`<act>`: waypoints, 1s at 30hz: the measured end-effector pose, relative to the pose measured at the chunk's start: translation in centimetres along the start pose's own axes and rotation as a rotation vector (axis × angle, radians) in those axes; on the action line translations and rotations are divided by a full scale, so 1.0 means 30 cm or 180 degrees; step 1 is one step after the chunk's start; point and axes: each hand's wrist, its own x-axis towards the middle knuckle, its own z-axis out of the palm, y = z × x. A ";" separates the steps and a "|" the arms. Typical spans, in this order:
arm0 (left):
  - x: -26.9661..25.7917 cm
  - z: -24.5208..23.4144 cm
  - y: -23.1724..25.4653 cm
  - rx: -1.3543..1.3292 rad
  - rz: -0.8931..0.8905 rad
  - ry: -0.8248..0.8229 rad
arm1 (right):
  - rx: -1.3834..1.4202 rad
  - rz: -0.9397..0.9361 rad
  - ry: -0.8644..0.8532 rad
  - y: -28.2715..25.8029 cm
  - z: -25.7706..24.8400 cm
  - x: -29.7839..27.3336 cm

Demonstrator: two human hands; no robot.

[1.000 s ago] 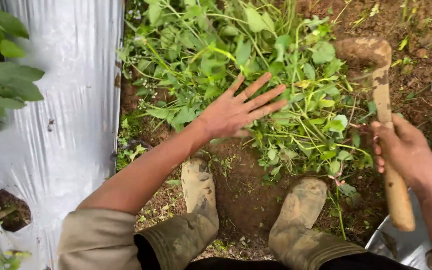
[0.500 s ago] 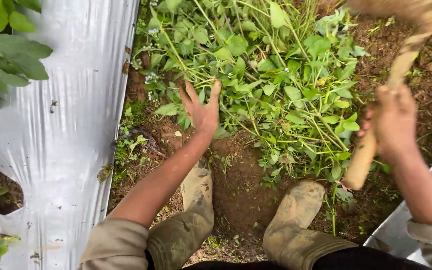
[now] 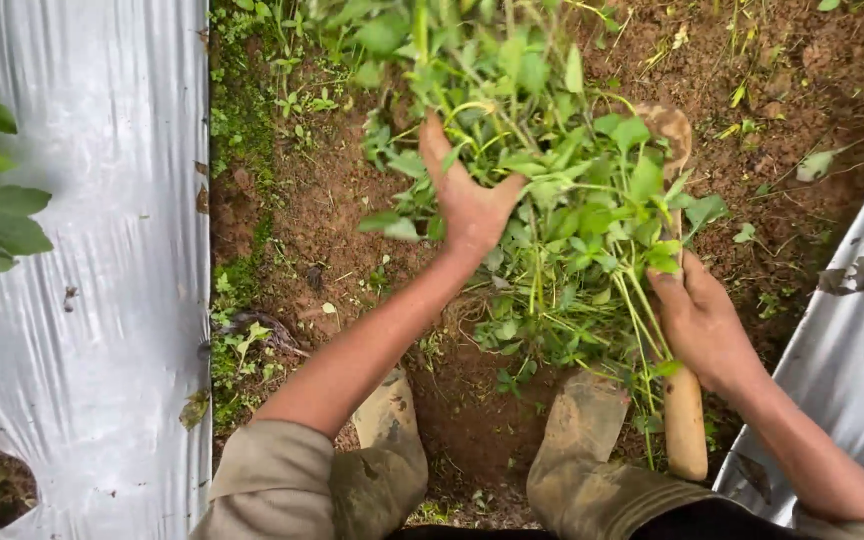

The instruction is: The person pulls weeds by hand from around plants growing through a plastic ground cover. They then use a hoe to loosen soil and remove weeds from the path between two rows of plants, gathering the removed vegetation into a pile.

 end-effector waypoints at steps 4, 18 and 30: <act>0.071 0.072 0.019 0.0308 0.0445 -0.0739 | -0.0196 -0.0108 0.0138 0.038 0.005 -0.027; -0.199 0.051 0.187 0.1648 0.0421 -0.0897 | 0.0386 0.0242 -0.0109 -0.025 0.025 -0.030; 0.073 -0.071 -0.060 0.2797 0.1832 -0.1721 | 0.1640 0.0110 -0.0442 -0.036 -0.032 0.017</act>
